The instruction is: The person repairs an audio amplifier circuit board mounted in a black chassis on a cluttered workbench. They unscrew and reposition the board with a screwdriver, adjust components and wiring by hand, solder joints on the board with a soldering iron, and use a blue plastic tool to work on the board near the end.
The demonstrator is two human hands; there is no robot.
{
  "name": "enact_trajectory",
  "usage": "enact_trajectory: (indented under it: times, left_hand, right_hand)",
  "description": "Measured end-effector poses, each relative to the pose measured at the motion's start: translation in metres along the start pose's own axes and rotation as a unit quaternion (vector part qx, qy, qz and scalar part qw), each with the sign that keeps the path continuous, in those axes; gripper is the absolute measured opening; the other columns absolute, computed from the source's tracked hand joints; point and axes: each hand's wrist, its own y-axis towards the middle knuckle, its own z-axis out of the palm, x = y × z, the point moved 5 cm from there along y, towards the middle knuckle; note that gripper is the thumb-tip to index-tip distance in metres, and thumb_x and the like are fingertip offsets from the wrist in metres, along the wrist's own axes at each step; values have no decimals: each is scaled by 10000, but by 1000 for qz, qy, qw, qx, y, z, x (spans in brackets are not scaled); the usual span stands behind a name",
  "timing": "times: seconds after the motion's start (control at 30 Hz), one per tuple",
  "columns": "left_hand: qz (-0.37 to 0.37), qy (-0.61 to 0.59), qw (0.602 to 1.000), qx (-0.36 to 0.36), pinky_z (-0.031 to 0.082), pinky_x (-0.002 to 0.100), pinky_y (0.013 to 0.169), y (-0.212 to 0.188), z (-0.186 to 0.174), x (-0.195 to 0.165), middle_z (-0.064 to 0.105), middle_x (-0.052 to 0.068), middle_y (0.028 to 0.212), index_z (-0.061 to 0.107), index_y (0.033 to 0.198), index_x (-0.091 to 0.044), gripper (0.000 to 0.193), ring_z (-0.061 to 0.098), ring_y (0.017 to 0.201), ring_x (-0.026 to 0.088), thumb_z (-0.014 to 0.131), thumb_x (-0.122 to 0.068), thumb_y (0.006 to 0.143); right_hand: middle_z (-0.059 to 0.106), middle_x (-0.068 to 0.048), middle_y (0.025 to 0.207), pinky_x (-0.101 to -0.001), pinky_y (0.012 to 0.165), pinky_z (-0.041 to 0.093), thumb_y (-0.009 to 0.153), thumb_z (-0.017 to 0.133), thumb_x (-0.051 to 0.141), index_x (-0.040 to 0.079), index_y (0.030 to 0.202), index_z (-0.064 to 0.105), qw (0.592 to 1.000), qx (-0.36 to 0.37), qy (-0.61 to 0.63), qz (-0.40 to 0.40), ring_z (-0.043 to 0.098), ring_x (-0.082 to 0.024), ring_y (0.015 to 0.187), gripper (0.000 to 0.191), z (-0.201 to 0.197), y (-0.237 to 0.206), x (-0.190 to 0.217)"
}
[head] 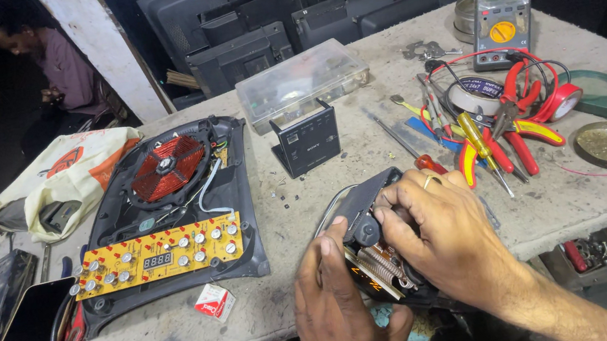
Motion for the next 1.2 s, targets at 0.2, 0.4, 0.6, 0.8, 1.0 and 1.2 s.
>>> enact_trajectory:
  times: [0.2,0.4,0.6,0.8,1.0,1.2]
  left_hand:
    - [-13,-4,1000,-7,377,618,1116,-1,0,1,399,327,1546,29,1580,32,1281,461,1362,506,870,-234,651]
    - [6,11,1000,-15,396,621,1082,-1,2,-3,397,318,1547,33,1589,19,1280,467,1351,492,870,-237,655]
    - [9,12,1000,-18,402,621,1071,-2,1,-4,396,311,1555,31,1596,8,1285,468,1361,490,870,-227,652]
    - [9,5,1000,-13,406,619,1050,0,2,-4,395,317,1551,40,1587,13,1297,470,1355,493,905,-212,646]
    - [3,10,1000,-15,418,614,1029,-1,1,-2,412,316,1532,61,1571,17,1305,479,1339,486,936,-227,633]
    - [-2,11,1000,-22,426,606,1008,-2,2,-1,415,328,1520,55,1576,21,1316,487,1341,472,942,-237,639]
  right_hand:
    - [652,-96,852,-413,710,450,934,666,127,36,962,673,1000,1,13,1,623,-300,798,96,-8,4,-7]
    - [663,-67,788,-416,691,453,854,735,186,87,966,767,999,12,-26,-26,632,-280,744,153,-12,1,-1]
    - [667,-59,761,-384,665,462,843,751,194,104,944,791,999,38,10,10,636,-261,712,141,-7,3,-5]
    - [650,-53,697,-376,644,435,832,751,182,64,861,757,995,38,52,76,606,-235,628,122,0,4,-13]
    - [654,-56,723,-382,658,414,841,742,194,66,908,763,999,24,23,39,607,-236,638,146,2,3,-12]
    - [679,-58,758,-388,674,444,888,707,222,86,951,782,999,43,22,-8,657,-253,699,167,2,8,-6]
